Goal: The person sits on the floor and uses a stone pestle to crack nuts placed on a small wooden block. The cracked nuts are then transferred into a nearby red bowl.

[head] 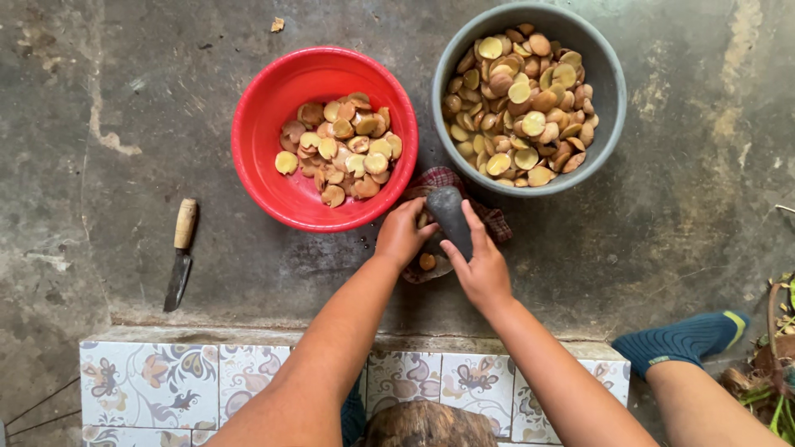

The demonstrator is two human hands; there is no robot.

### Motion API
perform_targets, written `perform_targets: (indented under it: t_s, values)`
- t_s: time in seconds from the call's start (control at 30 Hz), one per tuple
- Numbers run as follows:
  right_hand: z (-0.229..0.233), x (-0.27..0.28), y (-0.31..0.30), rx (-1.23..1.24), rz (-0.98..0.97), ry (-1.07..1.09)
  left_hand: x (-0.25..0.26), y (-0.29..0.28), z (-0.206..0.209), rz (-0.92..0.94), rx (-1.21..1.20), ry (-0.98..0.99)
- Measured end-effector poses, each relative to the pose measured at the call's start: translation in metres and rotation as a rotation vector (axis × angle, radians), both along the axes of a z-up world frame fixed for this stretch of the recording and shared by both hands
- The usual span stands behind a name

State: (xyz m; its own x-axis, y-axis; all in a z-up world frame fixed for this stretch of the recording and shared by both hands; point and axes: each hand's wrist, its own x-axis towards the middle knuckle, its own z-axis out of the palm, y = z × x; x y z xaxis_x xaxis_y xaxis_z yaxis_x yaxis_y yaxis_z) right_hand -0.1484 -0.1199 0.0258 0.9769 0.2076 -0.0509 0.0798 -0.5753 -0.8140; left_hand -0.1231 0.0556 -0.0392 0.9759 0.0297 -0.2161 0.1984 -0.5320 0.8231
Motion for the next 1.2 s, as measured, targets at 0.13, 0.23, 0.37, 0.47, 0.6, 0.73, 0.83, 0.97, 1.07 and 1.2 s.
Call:
perform_targets:
  t_s: [0.13,0.23,0.37,0.47,0.6,0.73,0.83,0.97,1.07,1.2]
  values:
    - [0.003,0.0,-0.004,0.123,0.04,-0.329,0.005,0.002,-0.007,0.017,-0.042,-0.038]
    - [0.003,0.005,-0.001,-0.068,0.054,-0.209,0.004,0.001,-0.009,0.024,-0.044,-0.038]
    - [0.002,0.005,0.001,-0.232,0.007,0.186,0.005,0.004,-0.008,-0.02,0.017,0.0]
    - [0.0,0.001,-0.008,-0.008,-0.041,-0.03,0.004,0.005,-0.002,-0.005,-0.058,-0.026]
    - [-0.004,0.0,-0.019,0.107,-0.087,-0.13,0.004,0.011,0.006,0.005,-0.09,0.018]
    - [-0.007,-0.002,-0.022,0.05,-0.062,-0.016,0.002,0.011,0.004,-0.022,-0.122,-0.027]
    - [-0.01,-0.008,-0.018,0.035,-0.045,0.019,-0.002,0.01,-0.005,-0.032,-0.095,-0.041]
    - [-0.016,-0.015,-0.016,0.025,-0.014,0.05,-0.007,0.005,-0.021,0.024,-0.117,-0.059]
    - [-0.019,-0.013,-0.016,-0.014,-0.042,0.086,-0.003,0.007,-0.024,0.011,-0.156,-0.042]
    - [-0.024,-0.011,-0.022,-0.046,-0.118,0.159,-0.001,0.014,-0.017,-0.008,-0.116,0.065]
